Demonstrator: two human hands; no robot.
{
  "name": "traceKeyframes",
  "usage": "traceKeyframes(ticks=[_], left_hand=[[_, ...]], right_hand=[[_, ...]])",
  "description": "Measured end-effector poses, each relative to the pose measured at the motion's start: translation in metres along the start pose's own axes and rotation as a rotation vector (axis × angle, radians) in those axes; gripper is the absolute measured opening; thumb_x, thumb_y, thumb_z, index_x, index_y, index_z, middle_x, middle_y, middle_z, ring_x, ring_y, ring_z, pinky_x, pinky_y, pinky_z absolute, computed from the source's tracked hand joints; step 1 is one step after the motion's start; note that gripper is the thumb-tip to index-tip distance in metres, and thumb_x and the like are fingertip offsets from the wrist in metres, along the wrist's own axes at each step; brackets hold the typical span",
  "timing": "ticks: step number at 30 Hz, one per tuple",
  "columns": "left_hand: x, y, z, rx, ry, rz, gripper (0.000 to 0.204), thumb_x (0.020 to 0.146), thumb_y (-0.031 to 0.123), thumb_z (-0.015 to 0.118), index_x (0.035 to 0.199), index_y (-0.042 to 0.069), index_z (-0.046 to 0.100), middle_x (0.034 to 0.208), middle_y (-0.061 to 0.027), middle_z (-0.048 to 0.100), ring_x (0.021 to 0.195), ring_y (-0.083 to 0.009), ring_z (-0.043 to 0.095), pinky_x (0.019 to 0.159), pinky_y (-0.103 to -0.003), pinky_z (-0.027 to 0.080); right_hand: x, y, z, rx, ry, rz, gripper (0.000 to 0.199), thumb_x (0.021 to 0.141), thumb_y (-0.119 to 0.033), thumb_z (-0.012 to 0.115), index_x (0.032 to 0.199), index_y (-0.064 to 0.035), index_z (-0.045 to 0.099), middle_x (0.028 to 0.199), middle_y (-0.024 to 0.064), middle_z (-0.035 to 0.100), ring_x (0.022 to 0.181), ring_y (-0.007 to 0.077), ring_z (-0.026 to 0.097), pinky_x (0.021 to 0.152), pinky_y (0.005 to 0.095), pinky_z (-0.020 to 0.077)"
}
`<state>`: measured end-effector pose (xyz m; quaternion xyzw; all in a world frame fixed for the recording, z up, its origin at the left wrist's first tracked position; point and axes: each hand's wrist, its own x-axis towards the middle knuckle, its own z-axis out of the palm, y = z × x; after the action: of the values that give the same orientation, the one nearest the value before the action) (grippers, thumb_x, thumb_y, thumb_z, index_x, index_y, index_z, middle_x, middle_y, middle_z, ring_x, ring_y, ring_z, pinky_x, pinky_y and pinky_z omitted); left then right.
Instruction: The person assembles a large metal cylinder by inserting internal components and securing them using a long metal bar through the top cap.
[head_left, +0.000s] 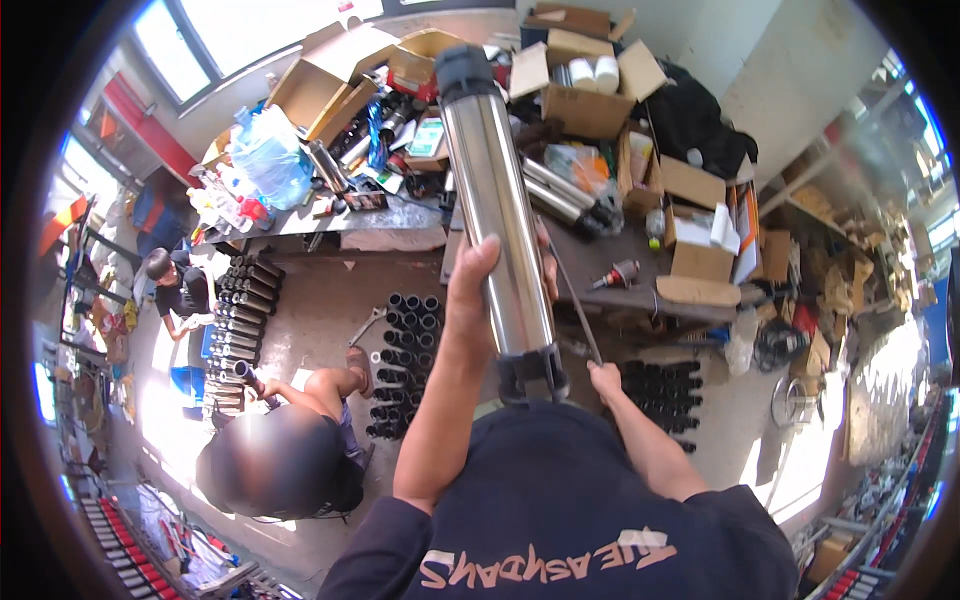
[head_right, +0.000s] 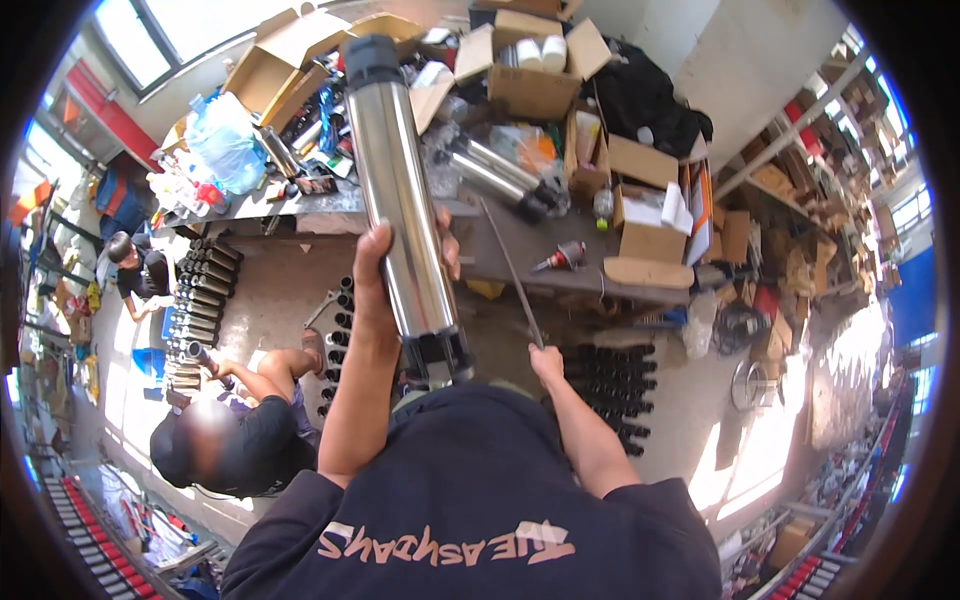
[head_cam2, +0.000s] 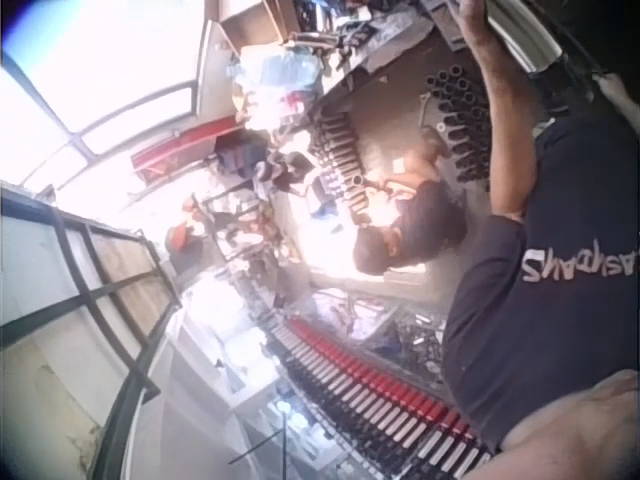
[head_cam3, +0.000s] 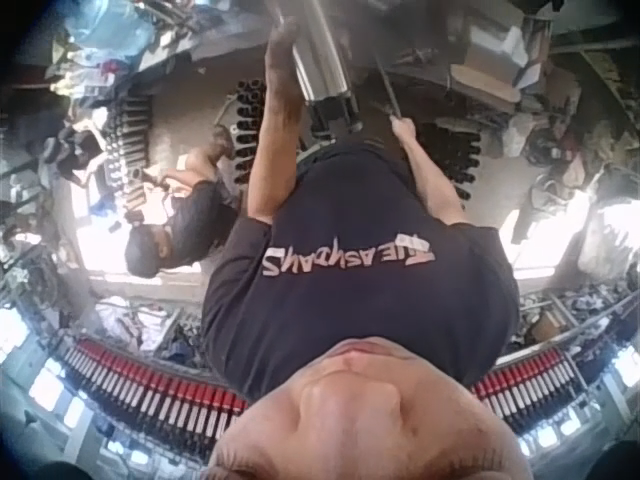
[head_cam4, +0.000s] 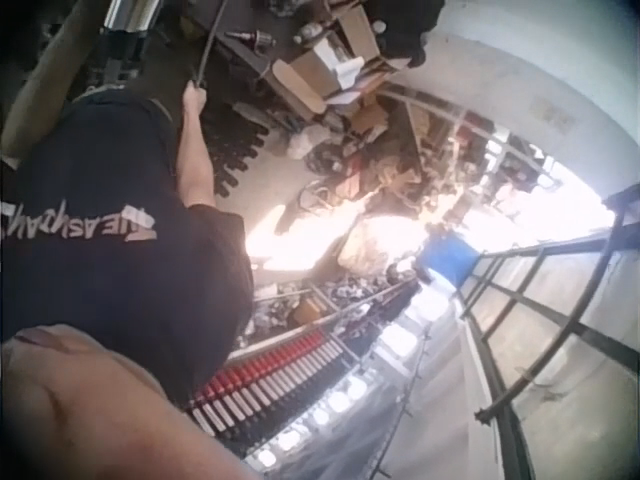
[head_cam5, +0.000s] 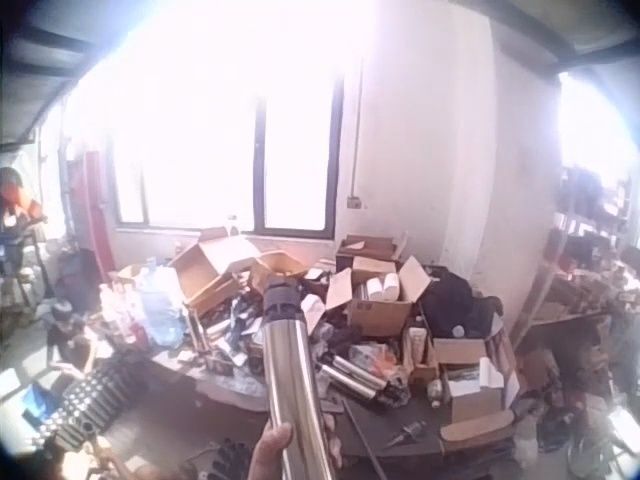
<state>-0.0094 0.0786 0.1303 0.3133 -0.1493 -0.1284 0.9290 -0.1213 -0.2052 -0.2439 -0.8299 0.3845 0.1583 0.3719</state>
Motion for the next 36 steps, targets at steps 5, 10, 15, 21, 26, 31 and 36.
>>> traceKeyframes(ticks=[5,10,15,21,26,31,36], left_hand=[[-0.010,-0.012,-0.004,-0.238,-0.059,-0.040,0.068,0.088,0.055,0.060,0.128,0.001,0.049,0.110,-0.0123,0.054,0.079,-0.0210,0.058,0.066,-0.035,0.052],[-0.011,-0.021,-0.018,-0.510,-0.207,-0.057,0.066,0.090,0.052,0.059,0.128,-0.001,0.048,0.107,-0.0139,0.054,0.079,-0.0218,0.057,0.064,-0.035,0.051],[-0.013,0.001,-0.023,-0.041,0.136,0.003,0.081,0.096,0.072,0.040,0.141,0.004,0.042,0.105,-0.0158,0.059,0.081,-0.0264,0.064,0.072,-0.042,0.059],[-0.025,-0.034,-0.102,-0.134,0.270,-0.174,0.073,0.098,0.070,0.036,0.137,0.010,0.050,0.093,-0.0141,0.065,0.077,-0.0288,0.069,0.065,-0.044,0.059],[-0.018,-0.007,-0.076,0.337,0.525,-0.163,0.064,0.103,0.062,0.031,0.123,0.005,0.050,0.081,-0.0137,0.063,0.061,-0.0281,0.067,0.055,-0.043,0.059],[-0.020,0.007,-0.072,0.356,0.526,-0.155,0.067,0.104,0.061,0.027,0.122,0.002,0.053,0.082,-0.0130,0.063,0.064,-0.0283,0.068,0.058,-0.042,0.059],[-0.015,0.011,-0.059,-0.178,0.275,-0.148,0.072,0.103,0.063,0.020,0.113,0.001,0.056,0.087,-0.0159,0.064,0.070,-0.0287,0.067,0.064,-0.043,0.058]], right_hand=[[0.036,-0.029,0.009,0.036,-0.018,-0.078,0.048,0.084,-0.046,0.067,0.103,-0.0020,0.075,0.103,0.0242,0.072,0.102,0.0368,0.069,0.088,0.0452,0.0515],[0.087,-0.055,0.024,0.256,-0.372,-0.015,0.049,0.086,-0.039,0.071,0.107,0.0044,0.066,0.088,0.0128,0.068,0.077,0.0257,0.064,0.072,0.0432,0.0503],[0.078,-0.031,0.027,-0.093,0.058,-0.136,0.066,0.080,-0.051,0.073,0.127,-0.0057,0.061,0.118,0.0157,0.067,0.113,0.0363,0.062,0.093,0.0509,0.0486],[0.031,0.027,0.021,-0.039,0.168,-0.119,0.067,0.078,-0.054,0.075,0.118,-0.0007,0.065,0.114,0.0218,0.069,0.110,0.0359,0.065,0.096,0.0435,0.0503],[-0.005,0.115,0.005,-0.216,0.106,0.035,0.064,0.079,-0.052,0.074,0.114,0.0012,0.067,0.111,0.0239,0.070,0.110,0.0369,0.066,0.097,0.0424,0.0508],[-0.015,0.141,-0.007,-0.243,-0.110,0.067,0.060,0.081,-0.051,0.071,0.112,0.0001,0.070,0.110,0.0223,0.072,0.109,0.0345,0.068,0.092,0.0421,0.0525],[-0.016,0.109,0.010,-0.207,-0.073,-0.020,0.050,0.086,-0.047,0.070,0.107,-0.0022,0.072,0.105,0.0187,0.073,0.103,0.0321,0.069,0.089,0.0405,0.0521]])
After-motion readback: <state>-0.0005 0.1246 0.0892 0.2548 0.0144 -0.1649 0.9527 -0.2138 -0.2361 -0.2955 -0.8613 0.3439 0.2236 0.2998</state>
